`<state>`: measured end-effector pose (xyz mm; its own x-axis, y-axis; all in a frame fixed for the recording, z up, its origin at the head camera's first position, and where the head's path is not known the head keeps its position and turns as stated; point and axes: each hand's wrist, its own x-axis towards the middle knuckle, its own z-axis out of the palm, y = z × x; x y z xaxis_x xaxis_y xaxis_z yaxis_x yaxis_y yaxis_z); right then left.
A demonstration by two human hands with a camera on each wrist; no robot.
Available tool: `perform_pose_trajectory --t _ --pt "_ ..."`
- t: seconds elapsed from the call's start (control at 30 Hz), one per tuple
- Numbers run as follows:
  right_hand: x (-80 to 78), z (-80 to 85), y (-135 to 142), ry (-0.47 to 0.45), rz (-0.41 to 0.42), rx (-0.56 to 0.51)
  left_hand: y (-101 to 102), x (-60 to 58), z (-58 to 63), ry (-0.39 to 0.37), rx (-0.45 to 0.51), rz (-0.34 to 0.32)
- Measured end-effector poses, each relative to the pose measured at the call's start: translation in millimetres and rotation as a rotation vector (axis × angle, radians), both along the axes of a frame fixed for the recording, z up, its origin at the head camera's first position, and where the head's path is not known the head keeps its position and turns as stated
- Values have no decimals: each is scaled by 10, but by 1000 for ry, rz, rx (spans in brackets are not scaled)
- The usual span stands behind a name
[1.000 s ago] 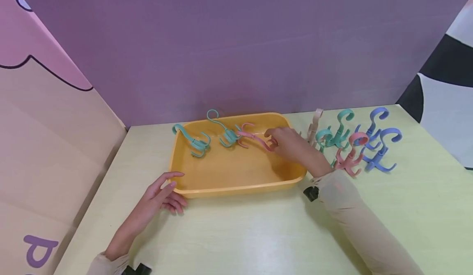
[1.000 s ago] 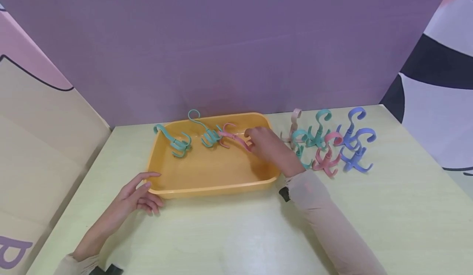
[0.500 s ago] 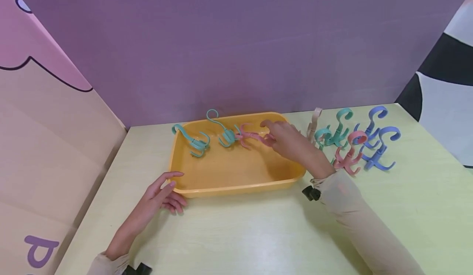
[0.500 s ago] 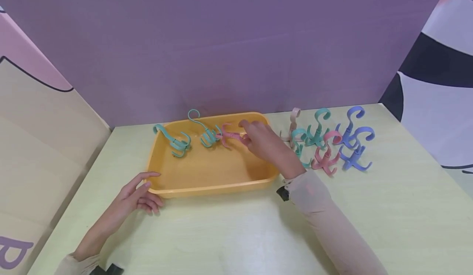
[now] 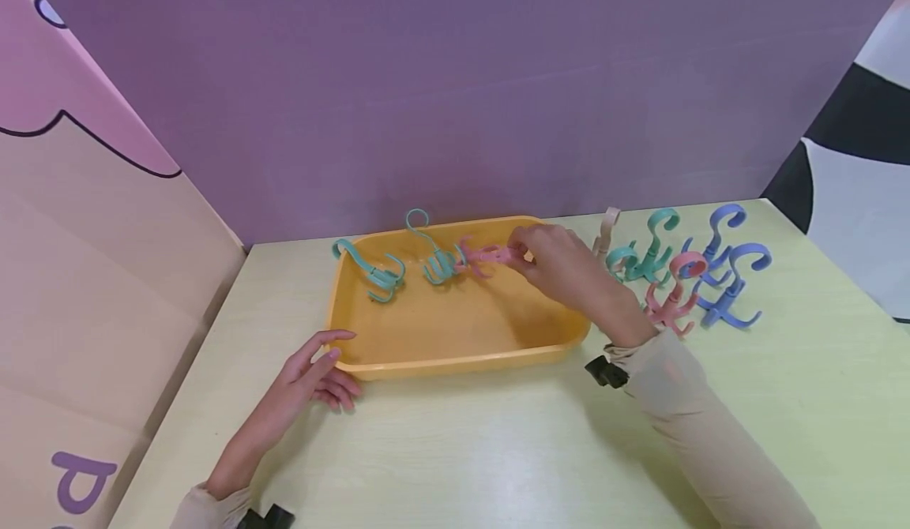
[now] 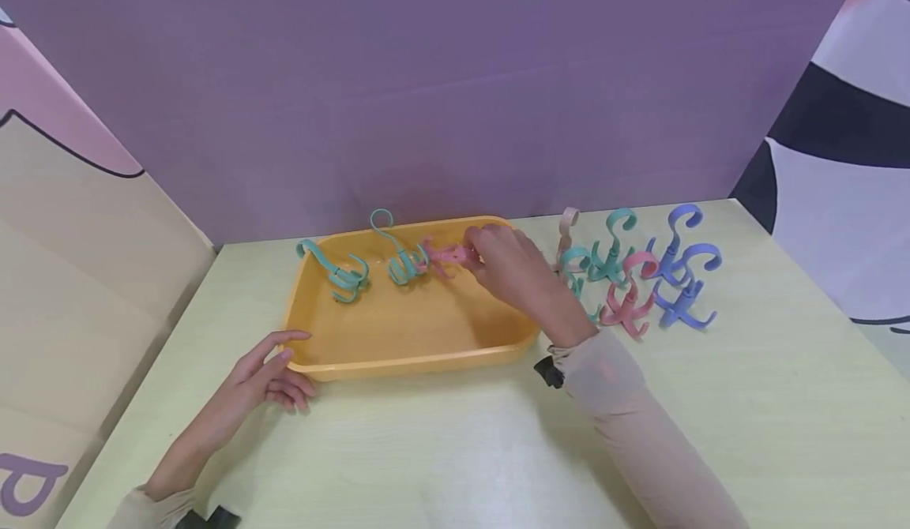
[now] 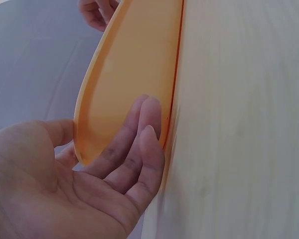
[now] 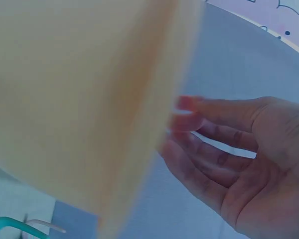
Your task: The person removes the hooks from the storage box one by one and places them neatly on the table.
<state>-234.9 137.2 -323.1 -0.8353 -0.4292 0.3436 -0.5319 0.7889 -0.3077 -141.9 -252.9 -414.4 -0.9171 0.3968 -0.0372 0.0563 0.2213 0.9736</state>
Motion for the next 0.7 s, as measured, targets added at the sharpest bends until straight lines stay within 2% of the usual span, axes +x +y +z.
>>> perform_pose_trajectory --t 0.33,0.7 --pt "58 71 -46 -14 52 -73 -5 7 4 -6 -12 7" --pt "14 -42 -102 90 66 -115 6 -2 13 -10 -16 9"
